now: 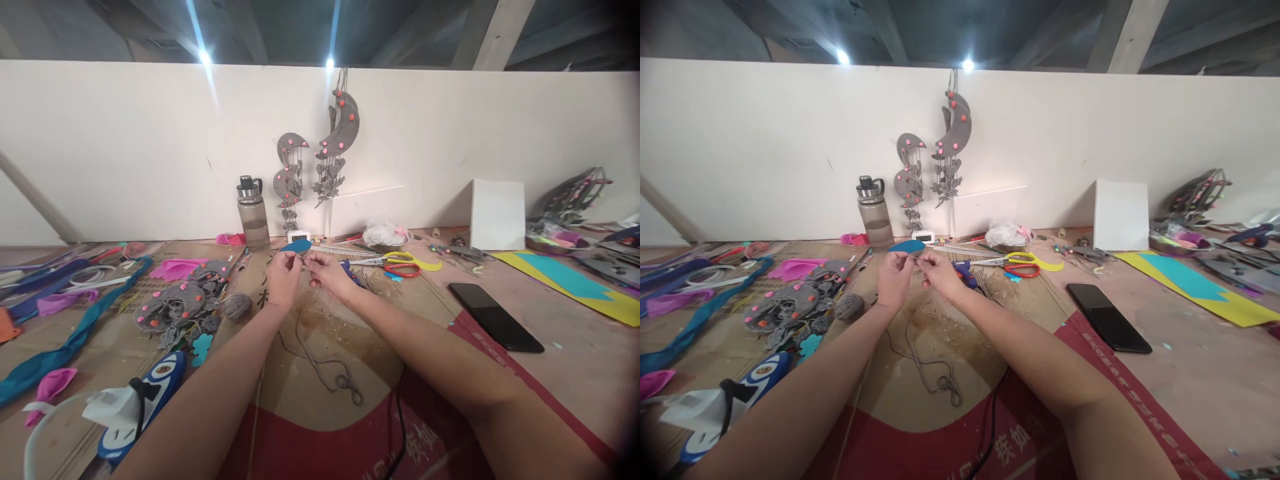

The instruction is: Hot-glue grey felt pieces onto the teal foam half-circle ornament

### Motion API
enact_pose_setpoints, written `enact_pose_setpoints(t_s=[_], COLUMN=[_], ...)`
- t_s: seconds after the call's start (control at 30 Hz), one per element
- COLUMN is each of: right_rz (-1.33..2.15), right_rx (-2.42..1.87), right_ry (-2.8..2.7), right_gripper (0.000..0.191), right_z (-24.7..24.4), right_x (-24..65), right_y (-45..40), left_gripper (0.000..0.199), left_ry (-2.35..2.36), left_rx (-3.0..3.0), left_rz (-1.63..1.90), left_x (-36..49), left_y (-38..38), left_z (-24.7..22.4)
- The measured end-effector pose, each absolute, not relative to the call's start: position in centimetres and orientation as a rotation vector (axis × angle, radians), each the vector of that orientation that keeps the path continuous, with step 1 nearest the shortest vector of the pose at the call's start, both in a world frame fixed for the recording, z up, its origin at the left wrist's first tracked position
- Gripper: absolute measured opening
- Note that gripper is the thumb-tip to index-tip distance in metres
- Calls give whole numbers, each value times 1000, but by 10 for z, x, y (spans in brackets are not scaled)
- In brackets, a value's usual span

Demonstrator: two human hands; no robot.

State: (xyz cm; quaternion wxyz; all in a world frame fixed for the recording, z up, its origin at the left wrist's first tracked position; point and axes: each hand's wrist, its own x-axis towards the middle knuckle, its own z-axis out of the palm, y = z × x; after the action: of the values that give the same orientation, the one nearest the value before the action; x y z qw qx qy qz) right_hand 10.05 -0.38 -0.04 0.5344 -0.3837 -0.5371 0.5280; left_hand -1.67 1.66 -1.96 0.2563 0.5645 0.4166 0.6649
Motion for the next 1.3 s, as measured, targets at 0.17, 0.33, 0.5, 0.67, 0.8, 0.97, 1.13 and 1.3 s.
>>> enact_pose_setpoints(t_s=[0.17,0.33,0.5,0.67,0.8,0.97,1.13,1.3], right_rz=[1102,720,455,294,276,434,604,708], right_rx=[-969,-1079,-1126,-1107,-1083,-1088,-1036,-1016], right_ry=[-1305,-1459,-1507,-1552,-1545,-1505,-1435,-1359], right_gripper=[19,15,10,8,8,9,13,15], right_z=[-8,-12,-7,3,6,3,0,-4], right_x=[107,112,119,127,130,129,130,129], right_y=[2,-3,-3,-2,-3,1,7,11], left_gripper=[11,13,16,19,21,24,24,23], left_ry=[1042,893,862,749,700,683,649,631], left_rx=[1455,1334,1164,1078,1028,955,922,954], left_rz=[1709,1654,1639,1637,1639,1625,1603,1593], left_x=[-10,-5,-1,6,9,8,7,6], left_y=[16,16,14,6,3,2,-1,-2], left_z=[-27,-31,-29,-23,-20,-17,-15,-14])
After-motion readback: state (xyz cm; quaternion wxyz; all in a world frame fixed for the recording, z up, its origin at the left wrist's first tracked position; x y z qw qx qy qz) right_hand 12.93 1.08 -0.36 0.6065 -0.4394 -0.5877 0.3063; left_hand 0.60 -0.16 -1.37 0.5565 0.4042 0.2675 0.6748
